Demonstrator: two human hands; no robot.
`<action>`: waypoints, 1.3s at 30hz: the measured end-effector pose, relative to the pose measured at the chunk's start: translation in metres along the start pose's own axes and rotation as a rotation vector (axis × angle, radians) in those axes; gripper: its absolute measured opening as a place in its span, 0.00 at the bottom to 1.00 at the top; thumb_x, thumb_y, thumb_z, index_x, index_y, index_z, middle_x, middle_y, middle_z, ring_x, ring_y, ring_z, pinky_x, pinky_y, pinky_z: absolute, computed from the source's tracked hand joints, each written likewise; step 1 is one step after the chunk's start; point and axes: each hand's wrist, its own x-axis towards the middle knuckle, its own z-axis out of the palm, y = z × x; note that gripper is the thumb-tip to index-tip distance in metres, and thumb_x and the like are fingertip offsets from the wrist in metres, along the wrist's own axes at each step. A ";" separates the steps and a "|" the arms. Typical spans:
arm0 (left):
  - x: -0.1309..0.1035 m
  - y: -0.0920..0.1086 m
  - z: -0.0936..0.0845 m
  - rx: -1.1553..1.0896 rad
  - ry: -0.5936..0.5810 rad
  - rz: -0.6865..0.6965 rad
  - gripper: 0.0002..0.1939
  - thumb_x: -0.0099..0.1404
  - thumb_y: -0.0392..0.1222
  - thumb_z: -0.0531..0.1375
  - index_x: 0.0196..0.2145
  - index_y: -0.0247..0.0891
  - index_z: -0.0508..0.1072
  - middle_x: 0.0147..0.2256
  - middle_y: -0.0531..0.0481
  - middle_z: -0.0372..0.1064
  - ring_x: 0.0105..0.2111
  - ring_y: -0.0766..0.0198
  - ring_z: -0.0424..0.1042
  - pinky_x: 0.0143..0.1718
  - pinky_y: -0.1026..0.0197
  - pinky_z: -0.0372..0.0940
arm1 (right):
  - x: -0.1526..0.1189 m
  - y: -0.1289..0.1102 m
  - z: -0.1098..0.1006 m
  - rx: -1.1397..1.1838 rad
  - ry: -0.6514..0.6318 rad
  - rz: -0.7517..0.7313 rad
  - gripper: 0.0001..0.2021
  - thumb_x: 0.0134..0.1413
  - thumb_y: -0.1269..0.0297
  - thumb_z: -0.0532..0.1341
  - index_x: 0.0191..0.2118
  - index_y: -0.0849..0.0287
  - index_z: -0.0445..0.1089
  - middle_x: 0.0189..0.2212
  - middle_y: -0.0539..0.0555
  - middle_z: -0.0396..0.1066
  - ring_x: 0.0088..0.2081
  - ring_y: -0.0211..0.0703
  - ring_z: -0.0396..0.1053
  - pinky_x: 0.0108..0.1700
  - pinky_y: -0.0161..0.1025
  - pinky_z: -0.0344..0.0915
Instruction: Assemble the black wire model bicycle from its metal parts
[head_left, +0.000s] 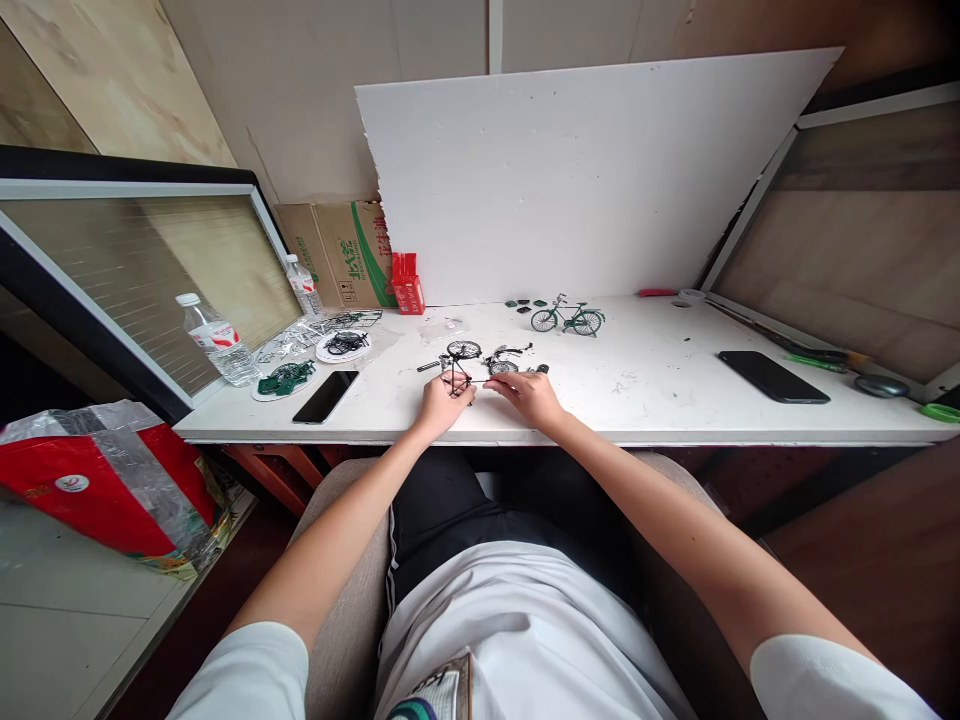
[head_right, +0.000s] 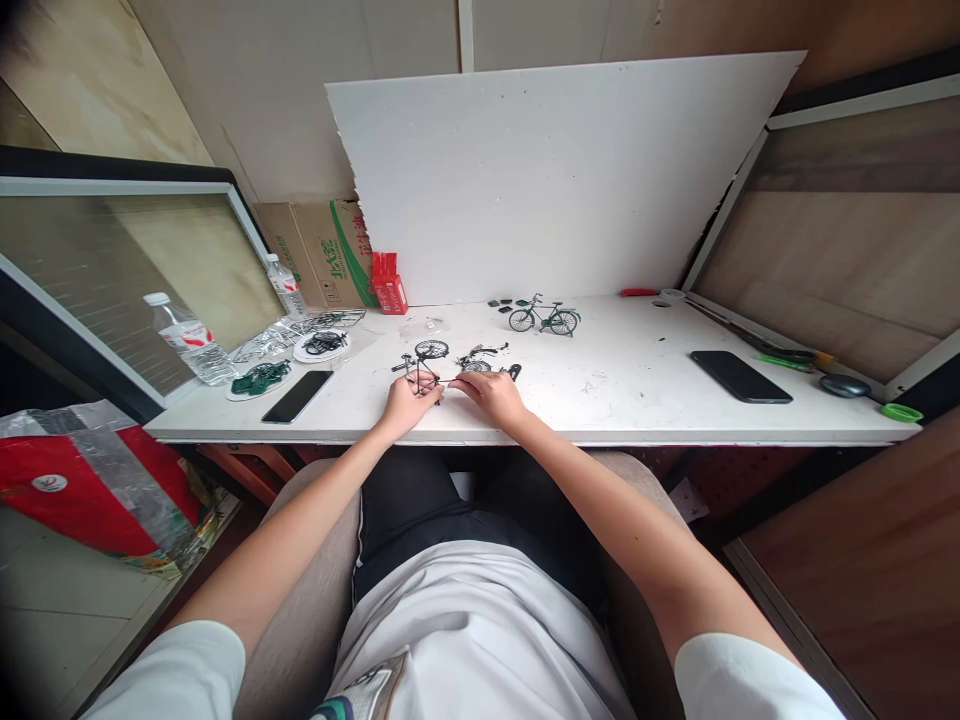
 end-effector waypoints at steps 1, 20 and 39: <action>0.000 0.000 0.000 -0.010 0.011 0.007 0.16 0.60 0.42 0.71 0.43 0.35 0.74 0.32 0.47 0.77 0.32 0.59 0.79 0.39 0.56 0.72 | 0.000 0.001 0.001 0.018 -0.005 -0.014 0.13 0.72 0.53 0.60 0.45 0.54 0.80 0.37 0.55 0.83 0.33 0.46 0.80 0.36 0.39 0.72; 0.001 -0.003 -0.001 -0.005 0.028 0.016 0.18 0.59 0.43 0.71 0.44 0.34 0.75 0.34 0.46 0.76 0.33 0.61 0.77 0.39 0.58 0.71 | 0.001 -0.001 0.002 -0.062 -0.067 -0.047 0.15 0.74 0.55 0.57 0.42 0.56 0.79 0.36 0.57 0.82 0.35 0.46 0.79 0.37 0.38 0.69; -0.002 0.003 0.001 0.033 0.015 0.047 0.16 0.59 0.41 0.71 0.43 0.33 0.77 0.33 0.45 0.77 0.34 0.62 0.76 0.40 0.59 0.71 | 0.003 -0.008 0.000 -0.277 -0.141 0.058 0.29 0.76 0.46 0.49 0.27 0.58 0.70 0.21 0.55 0.71 0.24 0.42 0.66 0.30 0.40 0.48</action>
